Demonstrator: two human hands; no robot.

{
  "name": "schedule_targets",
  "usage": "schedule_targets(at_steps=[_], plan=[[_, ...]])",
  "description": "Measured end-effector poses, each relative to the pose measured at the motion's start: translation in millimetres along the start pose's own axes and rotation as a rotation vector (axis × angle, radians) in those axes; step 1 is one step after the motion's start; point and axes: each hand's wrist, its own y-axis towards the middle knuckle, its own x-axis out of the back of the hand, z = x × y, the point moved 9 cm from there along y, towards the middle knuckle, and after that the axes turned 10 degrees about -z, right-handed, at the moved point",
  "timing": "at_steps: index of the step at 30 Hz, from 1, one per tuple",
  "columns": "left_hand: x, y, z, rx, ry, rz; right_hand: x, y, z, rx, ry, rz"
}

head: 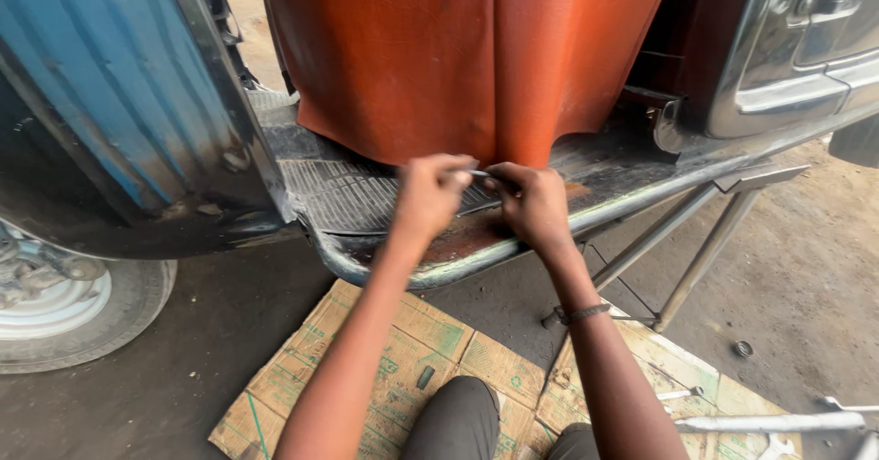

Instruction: The person is sitting on a cardboard sheet on the ground, working on the lower side panel of a three-wheeled vehicle. They use a metal rod and a hammer to repeatedly tap and adjust a specific spot on the vehicle's bodywork.

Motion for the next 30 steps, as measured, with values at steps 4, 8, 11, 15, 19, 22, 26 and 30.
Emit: schedule_targets(at_steps=[4,8,11,15,19,22,26,30], plan=[[3,-1,4,-0.061,0.118,-0.097,4,-2,-1,0.003,-0.078,0.002],[-4,1,-3,-0.138,0.113,-0.041,-2,0,-2,-0.005,-0.056,0.025],[7,-2,1,-0.074,0.251,-0.069,1,-2,-1,0.017,-0.104,-0.014],[-10,-7,-3,-0.058,0.027,0.041,4,1,-2,-0.023,-0.037,0.008],[10,4,8,0.007,0.112,-0.066,3,-2,3,-0.014,-0.128,0.013],[-1,-2,3,-0.071,0.096,-0.015,7,-1,1,0.002,-0.096,-0.019],[5,4,5,-0.056,0.043,-0.037,7,-2,4,0.029,-0.064,-0.059],[-5,-7,-19,-0.160,0.043,0.028,11,0,-3,-0.050,-0.020,-0.062]])
